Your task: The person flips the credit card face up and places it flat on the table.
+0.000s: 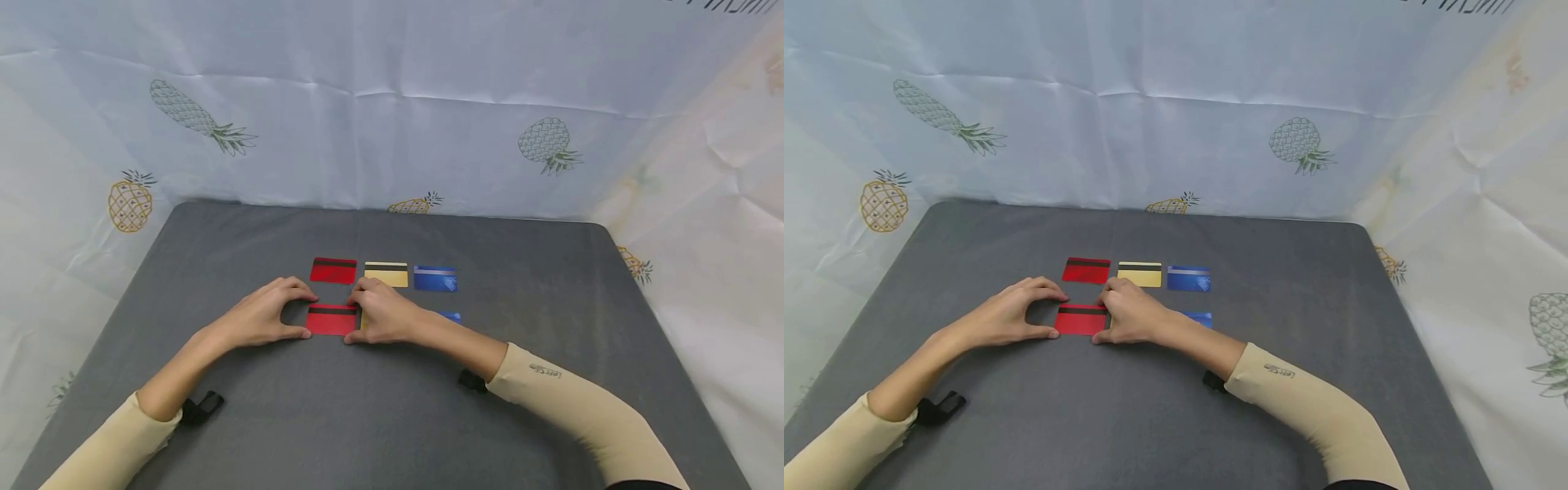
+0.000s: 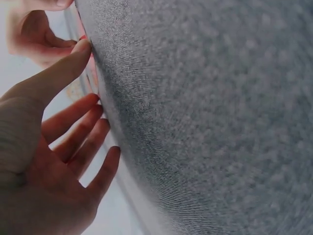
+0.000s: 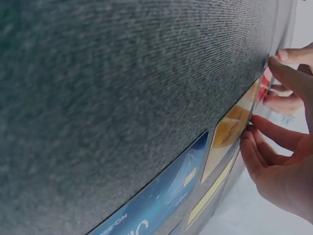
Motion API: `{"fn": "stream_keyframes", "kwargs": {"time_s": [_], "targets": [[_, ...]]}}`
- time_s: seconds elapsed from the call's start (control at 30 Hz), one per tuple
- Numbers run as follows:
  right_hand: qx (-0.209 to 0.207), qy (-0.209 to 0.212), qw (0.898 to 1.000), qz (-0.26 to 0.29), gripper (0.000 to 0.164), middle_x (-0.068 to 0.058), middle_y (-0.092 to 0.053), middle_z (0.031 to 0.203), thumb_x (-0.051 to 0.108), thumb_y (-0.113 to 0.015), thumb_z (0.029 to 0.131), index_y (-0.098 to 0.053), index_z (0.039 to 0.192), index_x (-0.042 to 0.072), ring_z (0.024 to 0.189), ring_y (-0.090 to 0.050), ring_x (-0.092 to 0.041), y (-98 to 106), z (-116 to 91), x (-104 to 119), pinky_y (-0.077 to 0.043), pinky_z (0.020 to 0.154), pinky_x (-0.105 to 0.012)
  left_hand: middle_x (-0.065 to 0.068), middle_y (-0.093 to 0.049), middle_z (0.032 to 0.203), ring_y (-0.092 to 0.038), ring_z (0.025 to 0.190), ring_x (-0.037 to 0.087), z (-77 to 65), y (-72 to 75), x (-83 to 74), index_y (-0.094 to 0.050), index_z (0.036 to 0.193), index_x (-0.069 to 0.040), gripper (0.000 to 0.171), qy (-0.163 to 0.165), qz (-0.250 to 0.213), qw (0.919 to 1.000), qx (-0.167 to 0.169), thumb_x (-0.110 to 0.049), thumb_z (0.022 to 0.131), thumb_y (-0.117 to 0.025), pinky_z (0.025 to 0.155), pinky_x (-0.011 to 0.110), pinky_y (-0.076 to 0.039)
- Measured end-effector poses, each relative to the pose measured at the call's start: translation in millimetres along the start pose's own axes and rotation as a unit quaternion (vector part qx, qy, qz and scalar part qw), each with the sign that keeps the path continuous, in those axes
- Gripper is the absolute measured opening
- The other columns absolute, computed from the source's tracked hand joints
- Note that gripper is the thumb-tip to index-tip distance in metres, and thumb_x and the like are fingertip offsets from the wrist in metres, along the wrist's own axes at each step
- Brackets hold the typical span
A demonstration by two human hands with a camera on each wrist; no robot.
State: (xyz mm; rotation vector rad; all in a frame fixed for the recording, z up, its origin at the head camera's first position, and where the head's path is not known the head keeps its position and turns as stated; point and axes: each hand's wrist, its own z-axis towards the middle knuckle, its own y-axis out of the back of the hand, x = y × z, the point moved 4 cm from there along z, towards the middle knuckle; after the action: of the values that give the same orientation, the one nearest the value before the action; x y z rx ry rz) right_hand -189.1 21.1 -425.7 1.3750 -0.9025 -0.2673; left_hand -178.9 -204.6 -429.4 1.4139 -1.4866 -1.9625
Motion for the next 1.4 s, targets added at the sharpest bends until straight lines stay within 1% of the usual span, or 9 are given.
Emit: {"fn": "stream_keyframes", "kwargs": {"time_s": [0.17, 0.37, 0.47, 0.6, 0.8, 0.93, 1.07, 1.23, 1.4], "targets": [[0.001, -0.002, 1.000, -0.029, 0.059, -0.008, -0.069, 0.127, 0.046, -0.088, 0.089, -0.076, 0.130, 0.006, 0.119, -0.064, -0.021, -1, 1, 2, -0.055, 0.108, -0.037, 0.005, -0.070, 0.129, -0.064, 0.123, 0.029, 1.2, 0.0, -4.4, -0.076, 0.128, -0.010, 0.050, 0.008, 0.009, 0.9999, 0.004, -0.027, 0.085, -0.095, 0.103, 0.057, -0.056], [0.000, 0.007, 0.999, -0.042, 0.053, -0.009, -0.071, 0.126, 0.043, -0.086, 0.091, -0.077, 0.127, 0.006, 0.120, -0.065, -0.022, -3, 2, 3, -0.056, 0.109, -0.037, 0.004, -0.069, 0.128, -0.064, 0.122, 0.028, 0.1, -0.2, -7.1, -0.077, 0.127, -0.011, 0.049, 0.016, 0.021, 0.9996, 0.010, -0.026, 0.084, -0.095, 0.102, 0.055, -0.057], [-0.003, 0.011, 0.999, -0.039, 0.051, -0.008, -0.071, 0.125, 0.042, -0.086, 0.091, -0.077, 0.126, 0.006, 0.119, -0.066, -0.022, -3, 2, 4, -0.056, 0.108, -0.036, 0.005, -0.069, 0.129, -0.064, 0.123, 0.028, -1.8, 0.1, -8.5, -0.076, 0.128, -0.010, 0.050, 0.017, 0.024, 0.9995, 0.012, -0.027, 0.084, -0.095, 0.103, 0.055, -0.058], [-0.011, 0.019, 0.999, -0.023, 0.050, -0.008, -0.071, 0.123, 0.040, -0.086, 0.091, -0.076, 0.125, 0.005, 0.115, -0.066, -0.020, -4, 2, 4, -0.057, 0.106, -0.035, 0.006, -0.069, 0.130, -0.064, 0.124, 0.029, -3.8, -0.3, -8.7, -0.076, 0.128, -0.009, 0.052, 0.017, 0.027, 0.9994, 0.013, -0.027, 0.084, -0.095, 0.103, 0.055, -0.058], [-0.027, 0.031, 0.999, -0.003, 0.048, -0.008, -0.070, 0.123, 0.038, -0.085, 0.091, -0.076, 0.124, 0.005, 0.108, -0.065, -0.018, 2, 2, 6, -0.059, 0.099, -0.033, 0.006, -0.069, 0.130, -0.065, 0.123, 0.029, -5.6, -0.3, -9.3, -0.075, 0.129, -0.008, 0.053, 0.020, 0.025, 0.9994, 0.012, -0.026, 0.084, -0.095, 0.103, 0.054, -0.058], [-0.030, 0.028, 0.999, -0.007, 0.049, -0.008, -0.070, 0.125, 0.038, -0.085, 0.091, -0.076, 0.126, 0.005, 0.110, -0.064, -0.017, 6, 0, 7, -0.059, 0.100, -0.032, 0.006, -0.071, 0.129, -0.067, 0.122, 0.028, -7.9, 2.0, -10.9, -0.075, 0.130, -0.007, 0.051, 0.018, 0.022, 0.9996, 0.002, -0.022, 0.085, -0.094, 0.104, 0.054, -0.058], [-0.040, 0.034, 0.999, -0.015, 0.049, -0.007, -0.070, 0.124, 0.038, -0.085, 0.090, -0.075, 0.125, 0.005, 0.110, -0.064, -0.017, 10, -2, 10, -0.059, 0.101, -0.033, 0.006, -0.072, 0.128, -0.067, 0.122, 0.029, -10.8, 6.3, -14.3, -0.075, 0.130, -0.007, 0.050, 0.014, 0.019, 0.9997, -0.009, -0.020, 0.085, -0.093, 0.104, 0.055, -0.058], [-0.063, 0.047, 0.997, -0.012, 0.050, -0.008, -0.070, 0.124, 0.037, -0.086, 0.090, -0.074, 0.125, 0.004, 0.113, -0.065, -0.018, 14, -6, 13, -0.059, 0.103, -0.035, 0.006, -0.073, 0.126, -0.068, 0.117, 0.028, -13.8, 14.6, -20.8, -0.076, 0.128, -0.008, 0.048, 0.005, 0.019, 0.9996, -0.021, -0.020, 0.085, -0.093, 0.099, 0.054, -0.060], [-0.083, 0.051, 0.995, -0.009, 0.050, -0.008, -0.070, 0.124, 0.035, -0.088, 0.089, -0.073, 0.126, 0.005, 0.115, -0.066, -0.018, 17, -10, 14, -0.060, 0.102, -0.033, 0.005, -0.073, 0.123, -0.068, 0.109, 0.024, -14.0, 22.4, -26.5, -0.076, 0.125, -0.008, 0.045, -0.005, 0.020, 0.9993, -0.033, -0.016, 0.084, -0.092, 0.092, 0.048, -0.062]]}}
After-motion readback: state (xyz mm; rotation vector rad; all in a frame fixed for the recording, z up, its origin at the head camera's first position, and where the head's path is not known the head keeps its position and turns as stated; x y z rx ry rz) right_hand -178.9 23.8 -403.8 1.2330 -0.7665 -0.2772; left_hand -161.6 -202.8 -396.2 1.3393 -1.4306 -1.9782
